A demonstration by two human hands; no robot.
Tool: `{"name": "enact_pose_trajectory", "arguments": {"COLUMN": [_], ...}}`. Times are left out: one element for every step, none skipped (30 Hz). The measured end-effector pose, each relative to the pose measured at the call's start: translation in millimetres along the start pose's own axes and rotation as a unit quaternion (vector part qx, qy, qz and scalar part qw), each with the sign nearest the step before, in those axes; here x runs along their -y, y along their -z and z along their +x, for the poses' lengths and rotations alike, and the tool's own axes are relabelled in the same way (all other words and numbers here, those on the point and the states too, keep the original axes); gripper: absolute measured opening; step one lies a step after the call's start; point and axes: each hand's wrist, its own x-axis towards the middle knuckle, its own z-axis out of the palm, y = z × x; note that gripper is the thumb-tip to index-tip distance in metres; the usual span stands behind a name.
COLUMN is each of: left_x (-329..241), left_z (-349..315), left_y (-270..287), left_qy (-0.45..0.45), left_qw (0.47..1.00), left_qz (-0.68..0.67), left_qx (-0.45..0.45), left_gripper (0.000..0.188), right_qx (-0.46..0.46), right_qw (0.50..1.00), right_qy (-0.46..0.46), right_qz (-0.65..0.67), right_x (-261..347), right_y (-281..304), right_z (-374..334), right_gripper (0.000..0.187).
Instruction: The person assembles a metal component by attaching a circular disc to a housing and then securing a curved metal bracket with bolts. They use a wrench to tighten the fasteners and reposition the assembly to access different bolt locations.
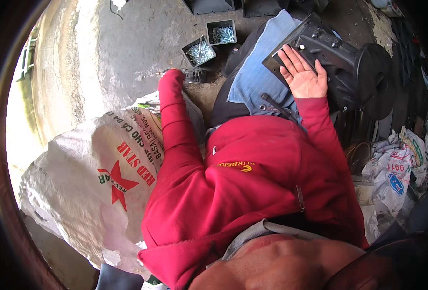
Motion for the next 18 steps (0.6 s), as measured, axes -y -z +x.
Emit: {"name": "enact_pose_trajectory", "arguments": {"left_x": [-19.3,-38.5,-51.4,-49.5,-37.3,-40.4,-55.4,-56.5,-54.7,-45.1,-48.9,-65.3,-68.9,-72.0,-64.7,-50.9,-28.3,-24.4], "left_z": [2.5,2.2,2.5,17.2,37.8,50.6,35.3,31.0,33.4,47.5,69.2,68.2,80.6,89.7,104.9,122.8,147.0,150.4], "left_y": [-17.6,-34.5,-47.2,-80.3,-130.4,-158.7,-165.7,-175.2,-187.3,-202.1,-199.8,-188.1,-187.2,-190.0,-191.2,-191.7,-194.9,-184.3], "left_qy": [-0.015,-0.031,-0.043,-0.009,0.036,0.067,0.159,0.166,0.172,0.133,0.066,0.088,0.109,0.114,0.111,0.102,0.082,0.062], "left_qw": [0.995,0.982,0.96,0.984,0.993,0.987,0.926,0.907,0.878,0.881,0.886,0.881,0.797,0.766,0.75,0.739,0.731,0.717], "left_qz": [0.03,0.062,0.094,0.015,-0.071,-0.146,-0.343,-0.369,-0.39,-0.353,-0.304,-0.335,-0.454,-0.495,-0.522,-0.542,-0.563,-0.6], "left_qx": [0.09,0.178,0.26,0.177,0.088,-0.001,-0.02,-0.12,-0.218,-0.284,-0.345,-0.324,-0.384,-0.394,-0.391,-0.386,-0.376,-0.348], "left_gripper": [0.052,0.057,0.063,0.081,0.101,0.122,0.132,0.129,0.126,0.124,0.122,0.115,0.105,0.1,0.094,0.089,0.084,0.079], "right_qx": [-0.005,-0.01,-0.011,0.005,-0.018,-0.008,-0.017,0.0,-0.002,-0.005,-0.024,-0.017,-0.021,-0.026,-0.021,-0.023,-0.024,-0.015], "right_qw": [1.0,1.0,1.0,0.999,0.999,1.0,0.999,1.0,1.0,0.999,0.998,0.998,0.998,0.998,0.998,0.997,0.997,0.997], "right_qy": [0.007,0.014,0.022,0.023,0.014,0.009,0.023,0.022,0.016,0.012,0.032,0.036,0.033,0.027,0.021,0.019,0.021,0.026], "right_qz": [0.0,-0.001,0.003,0.023,-0.023,-0.023,-0.033,0.007,-0.017,-0.036,-0.052,-0.057,-0.051,-0.056,-0.058,-0.077,-0.073,-0.073], "right_x": [1.2,1.8,2.8,2.1,-0.2,-0.7,-0.4,-0.9,-1.5,-1.8,0.0,-1.6,-4.3,-4.0,-2.6,-0.7,-1.6,-4.0], "right_y": [1.5,2.4,3.1,6.7,-1.1,-1.6,6.2,11.2,11.8,7.8,8.1,9.6,7.6,5.4,2.8,-2.5,-3.2,3.9], "right_z": [-1.3,-2.7,-3.2,-2.7,0.6,2.0,-0.9,-2.5,-4.2,-5.3,-8.8,-8.4,-10.0,-8.7,-4.6,-5.1,-4.7,-3.4], "right_gripper": [0.071,0.071,0.071,0.07,0.074,0.075,0.075,0.071,0.071,0.072,0.072,0.07,0.07,0.069,0.069,0.069,0.069,0.069]}}
